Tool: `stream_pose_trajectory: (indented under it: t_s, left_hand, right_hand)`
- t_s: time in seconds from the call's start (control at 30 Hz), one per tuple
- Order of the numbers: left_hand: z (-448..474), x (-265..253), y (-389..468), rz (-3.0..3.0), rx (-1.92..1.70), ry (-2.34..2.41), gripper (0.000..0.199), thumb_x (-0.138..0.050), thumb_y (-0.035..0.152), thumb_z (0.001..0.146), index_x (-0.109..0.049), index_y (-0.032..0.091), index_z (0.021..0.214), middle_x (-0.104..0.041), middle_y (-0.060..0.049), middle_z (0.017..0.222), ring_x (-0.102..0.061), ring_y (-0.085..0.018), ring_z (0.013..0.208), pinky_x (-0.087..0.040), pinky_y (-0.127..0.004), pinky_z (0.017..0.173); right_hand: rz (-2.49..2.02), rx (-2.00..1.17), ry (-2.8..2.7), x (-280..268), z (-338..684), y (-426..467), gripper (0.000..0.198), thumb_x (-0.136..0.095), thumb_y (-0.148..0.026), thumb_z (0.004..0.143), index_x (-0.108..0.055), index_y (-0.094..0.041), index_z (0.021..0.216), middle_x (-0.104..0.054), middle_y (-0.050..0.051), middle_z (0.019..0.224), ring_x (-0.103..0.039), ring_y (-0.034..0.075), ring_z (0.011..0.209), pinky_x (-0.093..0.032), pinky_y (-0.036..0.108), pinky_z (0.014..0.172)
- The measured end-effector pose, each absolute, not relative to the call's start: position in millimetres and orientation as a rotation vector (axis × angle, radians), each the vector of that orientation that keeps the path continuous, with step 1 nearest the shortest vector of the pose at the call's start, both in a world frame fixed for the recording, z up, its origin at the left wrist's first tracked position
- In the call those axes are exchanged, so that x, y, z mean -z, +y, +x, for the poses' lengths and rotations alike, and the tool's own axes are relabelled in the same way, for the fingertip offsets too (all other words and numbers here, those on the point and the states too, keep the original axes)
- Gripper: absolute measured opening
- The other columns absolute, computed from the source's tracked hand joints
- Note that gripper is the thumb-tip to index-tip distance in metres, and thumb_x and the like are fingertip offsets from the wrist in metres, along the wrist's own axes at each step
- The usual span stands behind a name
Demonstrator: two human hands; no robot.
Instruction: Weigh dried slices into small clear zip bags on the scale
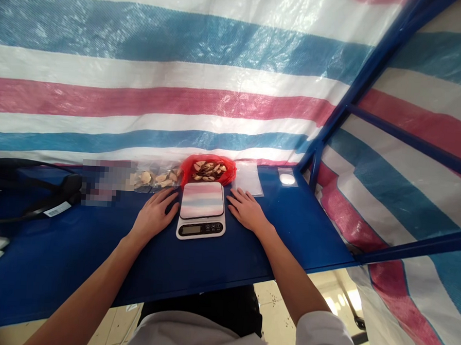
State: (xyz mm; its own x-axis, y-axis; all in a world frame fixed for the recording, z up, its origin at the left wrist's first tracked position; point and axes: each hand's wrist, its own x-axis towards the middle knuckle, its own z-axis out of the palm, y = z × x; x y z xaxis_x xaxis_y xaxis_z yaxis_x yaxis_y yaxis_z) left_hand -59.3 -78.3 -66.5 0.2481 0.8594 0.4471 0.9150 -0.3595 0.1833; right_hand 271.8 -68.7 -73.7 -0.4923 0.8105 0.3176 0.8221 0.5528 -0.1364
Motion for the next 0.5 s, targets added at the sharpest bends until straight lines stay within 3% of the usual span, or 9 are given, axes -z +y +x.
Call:
stream_pose_trajectory:
  t_s: [0.13,0.3,0.5]
  left_hand:
    - [-58.9,52.9,-75.1,-2.353,0.857,-1.642,0.037,-0.043,0.036,0.102,-0.068,0.020,0.124,-0.069,-0.013,0.132,-0.064,-0.030,0.123,-0.052,-0.046,0.107]
    - [-64.5,31.6,-52.4,-2.314,0.866,-1.581,0.035,-0.044,0.032,0.101,-0.066,0.021,0.125,-0.069,-0.013,0.130,-0.061,-0.031,0.126,-0.048,-0.048,0.109]
    - [-79.6,27.4,-17.3,-2.458,0.659,-1.511,0.048,-0.042,0.027,0.096,-0.059,0.020,0.140,-0.059,-0.014,0.145,-0.051,-0.034,0.138,-0.043,-0.053,0.114]
  right_hand:
    - [-1.291,0.045,-2.424,67.4,272.7,-65.5,0.038,-0.050,-0.031,0.104,-0.066,-0.024,0.137,-0.052,0.007,0.156,-0.046,0.031,0.147,-0.042,0.051,0.121]
    - [-1.261,-0.044,-2.346,63.0,270.0,-54.3,0.034,-0.052,-0.031,0.102,-0.070,-0.026,0.130,-0.057,0.005,0.152,-0.048,0.030,0.146,-0.048,0.049,0.117]
    - [-1.259,-0.101,-2.339,73.1,265.0,-47.0,0.036,-0.052,-0.030,0.102,-0.069,-0.023,0.133,-0.060,0.006,0.149,-0.050,0.029,0.144,-0.044,0.050,0.120]
